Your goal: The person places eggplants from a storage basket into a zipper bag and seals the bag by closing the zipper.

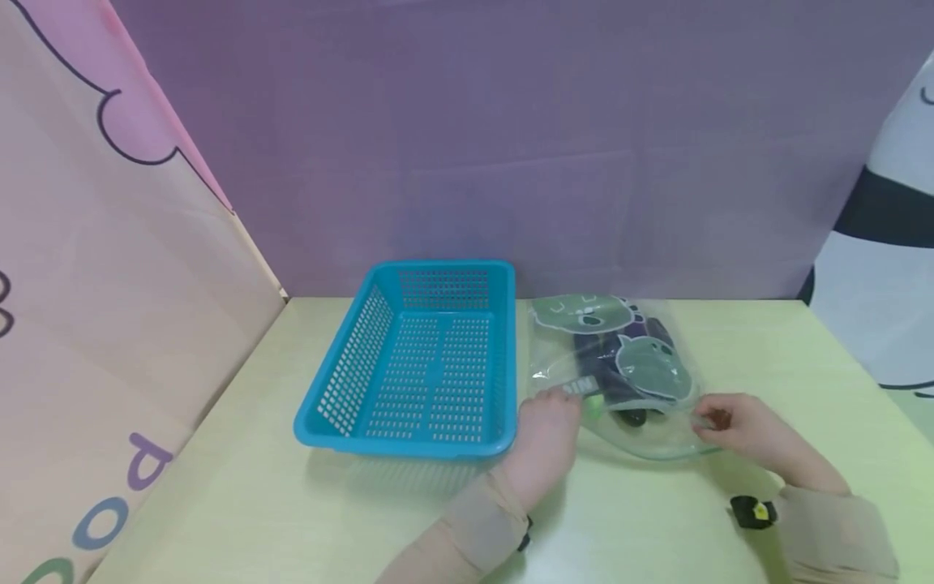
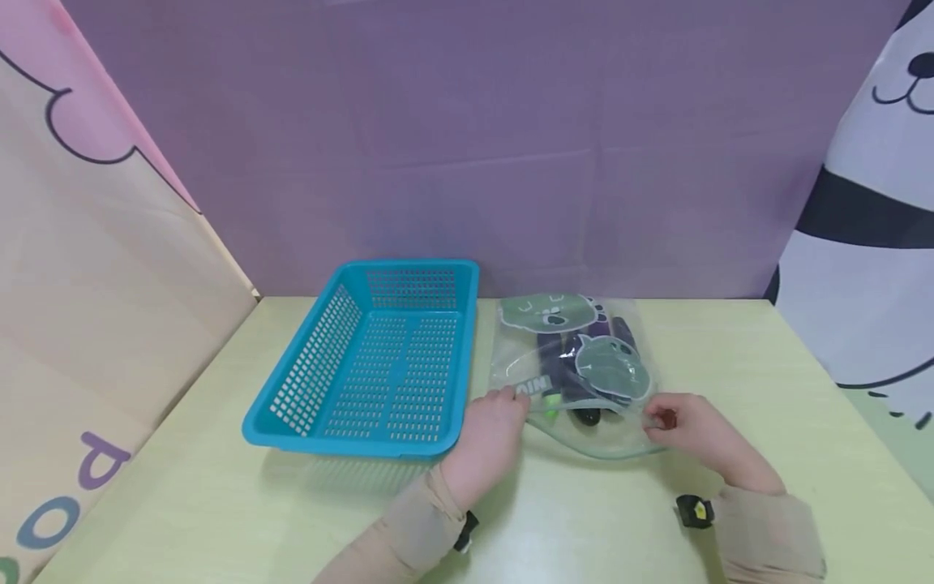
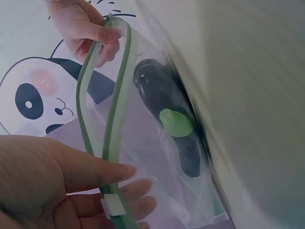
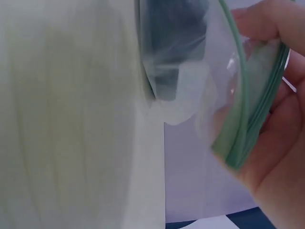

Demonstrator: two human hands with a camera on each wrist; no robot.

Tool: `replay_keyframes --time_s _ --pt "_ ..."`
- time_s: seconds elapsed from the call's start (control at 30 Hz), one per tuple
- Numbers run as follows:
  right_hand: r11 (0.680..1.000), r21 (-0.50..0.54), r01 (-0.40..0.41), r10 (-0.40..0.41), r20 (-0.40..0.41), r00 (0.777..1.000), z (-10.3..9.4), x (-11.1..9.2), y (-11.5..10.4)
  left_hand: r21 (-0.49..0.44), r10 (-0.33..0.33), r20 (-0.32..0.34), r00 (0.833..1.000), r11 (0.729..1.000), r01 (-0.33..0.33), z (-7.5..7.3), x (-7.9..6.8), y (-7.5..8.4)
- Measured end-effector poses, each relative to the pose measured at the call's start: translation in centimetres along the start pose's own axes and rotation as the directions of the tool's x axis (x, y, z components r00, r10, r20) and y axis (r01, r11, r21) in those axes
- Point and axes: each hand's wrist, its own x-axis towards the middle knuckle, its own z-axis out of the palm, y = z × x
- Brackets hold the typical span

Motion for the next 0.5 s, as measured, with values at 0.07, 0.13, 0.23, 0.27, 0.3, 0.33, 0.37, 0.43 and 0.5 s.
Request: replay_keyframes --time_s 0.07,0.13,0.23,0.27,0.3,0.33,0.37,0.43,0.5 --pt "0.999 0.004 0.054 -0.054 0.038 0.998 0.04 0.02 -0.07 -0.003 0.017 -0.06 0.998 1.0 -0.017 0.02 -0.02 -0.07" --pt "0.996 0.005 0.088 -0.088 0.085 0.992 0.06 0.05 -0.06 0.002 0.033 -0.116 0.993 0.999 -0.033 0.1 0.01 -0.14" --pt "0.991 -0.019 0.131 -0.128 0.133 0.983 0.09 0.04 0.1 0.011 0.051 -0.156 0.986 0.999 -0.05 0.18 0.07 -0.2" --pt "0.991 -0.024 0.132 -0.127 0.153 0.98 0.11 0.03 0.19 0.015 0.055 -0.153 0.987 0.998 -0.053 0.15 0.09 -0.2" --pt "0.991 -0.025 0.131 -0.125 0.169 0.978 0.13 0.02 0.3 0.018 0.054 -0.135 0.989 0.998 -0.052 0.08 0.09 -0.19" --pt "0.992 -0.024 0.128 -0.121 0.184 0.975 0.12 0.01 0.38 0.016 0.053 -0.114 0.992 0.999 -0.051 0.0 0.09 -0.19" --pt "0.991 -0.02 0.134 -0.127 0.188 0.974 0.18 -0.03 0.51 0.017 0.052 -0.092 0.994 0.999 -0.05 -0.09 0.09 -0.18" --pt "0.992 -0.012 0.127 -0.122 0.195 0.973 0.24 -0.05 0.68 0.021 0.048 -0.045 0.998 0.999 -0.047 -0.34 0.08 -0.19" --pt "0.991 -0.012 0.133 -0.128 0.188 0.974 0.27 0.01 0.78 0.018 0.04 -0.002 0.999 0.999 -0.04 -0.59 0.08 -0.27"
